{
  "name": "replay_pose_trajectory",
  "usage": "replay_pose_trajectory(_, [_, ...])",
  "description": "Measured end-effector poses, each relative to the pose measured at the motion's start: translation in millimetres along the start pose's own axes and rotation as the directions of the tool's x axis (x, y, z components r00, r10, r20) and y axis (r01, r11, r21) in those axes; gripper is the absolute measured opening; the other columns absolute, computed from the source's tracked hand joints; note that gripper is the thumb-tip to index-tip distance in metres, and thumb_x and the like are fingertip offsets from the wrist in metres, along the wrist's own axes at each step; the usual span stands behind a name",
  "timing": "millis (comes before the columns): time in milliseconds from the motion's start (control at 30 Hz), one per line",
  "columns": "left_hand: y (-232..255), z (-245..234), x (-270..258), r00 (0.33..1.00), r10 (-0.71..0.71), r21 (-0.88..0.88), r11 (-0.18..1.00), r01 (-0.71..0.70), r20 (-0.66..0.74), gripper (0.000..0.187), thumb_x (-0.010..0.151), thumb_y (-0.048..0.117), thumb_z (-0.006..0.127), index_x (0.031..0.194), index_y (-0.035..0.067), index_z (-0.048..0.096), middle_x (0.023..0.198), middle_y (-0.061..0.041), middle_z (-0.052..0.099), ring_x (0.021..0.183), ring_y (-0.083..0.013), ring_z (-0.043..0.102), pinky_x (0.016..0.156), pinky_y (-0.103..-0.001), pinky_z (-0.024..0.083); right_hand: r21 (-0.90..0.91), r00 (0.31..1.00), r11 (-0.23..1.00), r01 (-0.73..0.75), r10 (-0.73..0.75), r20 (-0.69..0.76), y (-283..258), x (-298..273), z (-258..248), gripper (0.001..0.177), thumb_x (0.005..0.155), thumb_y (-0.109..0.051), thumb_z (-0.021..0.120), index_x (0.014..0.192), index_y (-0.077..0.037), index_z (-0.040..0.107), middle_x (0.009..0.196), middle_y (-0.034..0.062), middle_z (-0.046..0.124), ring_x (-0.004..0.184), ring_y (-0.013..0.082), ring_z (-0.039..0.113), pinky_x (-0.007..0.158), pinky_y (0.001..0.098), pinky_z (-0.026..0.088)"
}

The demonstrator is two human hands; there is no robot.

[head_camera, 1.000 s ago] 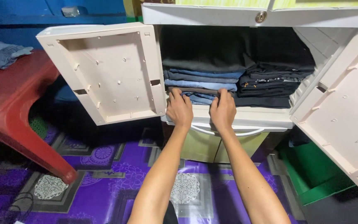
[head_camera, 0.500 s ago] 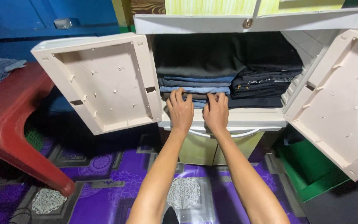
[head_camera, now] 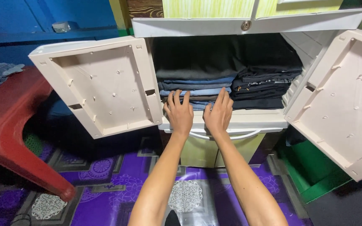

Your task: Arranging folded pants in a plastic wardrobe and closing the doors.

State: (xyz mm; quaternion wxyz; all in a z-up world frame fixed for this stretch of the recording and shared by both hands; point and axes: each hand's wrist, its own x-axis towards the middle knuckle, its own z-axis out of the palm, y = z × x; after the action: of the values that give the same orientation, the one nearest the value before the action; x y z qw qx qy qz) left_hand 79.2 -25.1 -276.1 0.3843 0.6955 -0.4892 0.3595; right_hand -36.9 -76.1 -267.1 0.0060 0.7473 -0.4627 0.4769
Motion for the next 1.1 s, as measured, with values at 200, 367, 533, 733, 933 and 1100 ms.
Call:
replay_pose_trajectory(200, [-1,1,0,1.000,-0.005,0.011,1.000,0.004,0.028,0.039,0.089,0.006,0.068,0.126,0.018,0.064,0.128,-0.010,0.055,0.129,-0.0297,0.046,0.097,-0.049,0.040,-0.013,1.000,1.000,0.004,-0.003,0.019,6,2,6,0.079,0.085,-0.011,0.068,0.155,0.006,0.036,0.146,0.0256,0.048,0.121,0.0359,0.050,0.092,0.0450,0.047])
replay_pose_trajectory(367, [-3,6,-2,0.996,-0.072,-0.081,0.994,0.068,-0.043,0.051,0.089,0.004,0.063,0.138,0.011,0.050,0.140,-0.019,0.042,0.125,-0.0356,0.048,0.088,-0.048,0.049,0.047,1.000,0.999,0.021,-0.020,-0.022,6,1,1,0.079,0.083,-0.008,0.069,0.154,0.003,0.037,0.146,0.0273,0.041,0.116,0.0380,0.051,0.089,0.0483,0.050])
replay_pose_trajectory(533, [9,-19,6,0.991,-0.128,-0.133,0.983,0.124,-0.025,0.074,0.089,0.003,0.061,0.157,0.005,0.032,0.161,-0.032,0.017,0.127,-0.0454,0.050,0.080,-0.051,0.060,0.054,0.998,0.997,0.061,-0.059,-0.036,-3,-1,-13,0.081,0.084,-0.003,0.068,0.157,0.000,0.034,0.149,0.0308,0.031,0.114,0.0394,0.053,0.086,0.0510,0.053])
replay_pose_trajectory(733, [13,-13,9,0.964,-0.260,-0.101,0.959,0.264,0.050,0.083,0.084,0.008,0.062,0.160,0.002,0.026,0.164,-0.029,0.019,0.119,-0.0514,0.057,0.068,-0.054,0.064,0.008,0.997,0.997,0.074,-0.074,-0.026,-2,0,-14,0.087,0.083,-0.006,0.070,0.161,-0.004,0.032,0.160,0.0333,0.021,0.115,0.0408,0.056,0.085,0.0515,0.054])
replay_pose_trajectory(933, [5,3,3,0.929,-0.362,-0.117,0.922,0.370,0.080,0.075,0.085,0.011,0.061,0.153,-0.003,0.032,0.160,-0.025,0.026,0.116,-0.0437,0.056,0.067,-0.053,0.064,0.012,0.998,0.998,0.070,-0.070,-0.003,2,1,-6,0.089,0.083,-0.010,0.071,0.162,-0.003,0.032,0.165,0.0306,0.019,0.117,0.0416,0.054,0.087,0.0490,0.055])
replay_pose_trajectory(1100, [3,7,1,0.940,-0.338,-0.136,0.930,0.340,0.043,0.072,0.083,0.010,0.060,0.151,0.000,0.036,0.159,-0.022,0.029,0.115,-0.0419,0.056,0.069,-0.054,0.063,0.025,0.998,0.998,0.063,-0.063,-0.006,6,1,-7,0.095,0.082,-0.009,0.072,0.165,-0.007,0.026,0.166,0.0276,0.019,0.117,0.0410,0.054,0.088,0.0495,0.055])
